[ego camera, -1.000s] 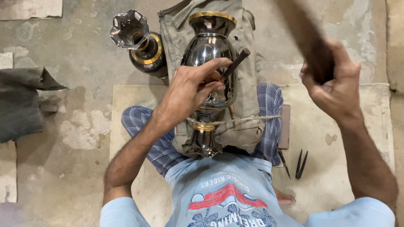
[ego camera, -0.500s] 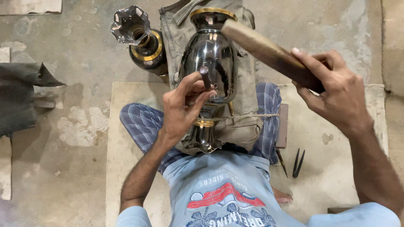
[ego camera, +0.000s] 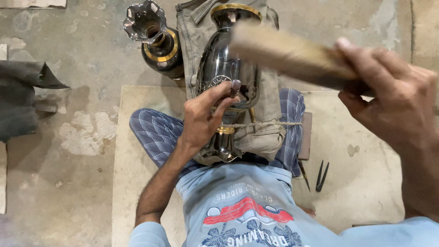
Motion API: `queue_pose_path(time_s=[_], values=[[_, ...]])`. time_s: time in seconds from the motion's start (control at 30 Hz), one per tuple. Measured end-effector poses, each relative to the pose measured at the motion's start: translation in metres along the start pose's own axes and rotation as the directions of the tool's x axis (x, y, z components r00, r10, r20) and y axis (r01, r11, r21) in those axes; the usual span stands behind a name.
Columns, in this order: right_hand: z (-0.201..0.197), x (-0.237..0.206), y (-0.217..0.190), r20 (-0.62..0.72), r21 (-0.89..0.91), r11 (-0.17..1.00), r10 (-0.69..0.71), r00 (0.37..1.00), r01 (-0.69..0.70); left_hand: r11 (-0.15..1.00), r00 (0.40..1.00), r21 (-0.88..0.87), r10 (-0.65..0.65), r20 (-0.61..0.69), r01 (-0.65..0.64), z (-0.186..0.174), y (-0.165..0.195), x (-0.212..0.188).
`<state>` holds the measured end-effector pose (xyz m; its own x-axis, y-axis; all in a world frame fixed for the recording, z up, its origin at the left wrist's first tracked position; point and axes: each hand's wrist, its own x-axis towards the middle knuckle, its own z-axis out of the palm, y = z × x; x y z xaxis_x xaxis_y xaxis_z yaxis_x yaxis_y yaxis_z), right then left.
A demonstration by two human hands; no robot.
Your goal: The person sits cross-legged on the floor and uses a hammer and chisel to engrave a floral pattern onto a polished metal vase. The vase is secured in a cloth bundle between the legs. The person repeatedly strikes the chisel to create the design.
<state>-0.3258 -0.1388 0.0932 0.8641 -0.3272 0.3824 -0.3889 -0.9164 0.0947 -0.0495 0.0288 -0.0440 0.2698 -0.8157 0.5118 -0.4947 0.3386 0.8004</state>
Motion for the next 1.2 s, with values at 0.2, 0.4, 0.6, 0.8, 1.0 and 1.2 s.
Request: queue_pose_path(time_s=[0.2,0.4,0.6,0.8,1.0,1.2], values=[[-0.029,0.019,-0.022,0.036,-0.107,0.992,-0.069,0.997,0.072,1.0,0.998,0.003,-0.01,-0.059,0.01,0.009,-0.009,-0.005],[-0.037,0.028,-0.032,0.028,0.088,0.994,0.066,0.997,-0.068,1.0,0.991,0.009,-0.027,-0.129,0.028,0.015,-0.013,-0.012],[-0.041,0.027,-0.035,0.124,-0.298,0.951,-0.047,0.991,0.083,0.998,0.989,0.047,-0.032,-0.148,0.04,0.017,-0.016,-0.01],[-0.035,0.026,-0.025,0.033,-0.257,0.962,-0.088,0.996,0.093,1.0,0.98,0.017,-0.018,-0.201,0.022,0.02,-0.015,-0.011],[-0.039,0.032,-0.026,0.035,-0.087,0.994,-0.066,0.997,0.069,0.996,0.974,0.078,-0.022,-0.225,0.041,0.023,-0.019,-0.015],[-0.046,0.049,-0.038,0.051,-0.332,0.923,-0.189,0.981,0.195,0.982,0.976,0.121,-0.12,-0.18,0.143,0.017,-0.011,-0.01]])
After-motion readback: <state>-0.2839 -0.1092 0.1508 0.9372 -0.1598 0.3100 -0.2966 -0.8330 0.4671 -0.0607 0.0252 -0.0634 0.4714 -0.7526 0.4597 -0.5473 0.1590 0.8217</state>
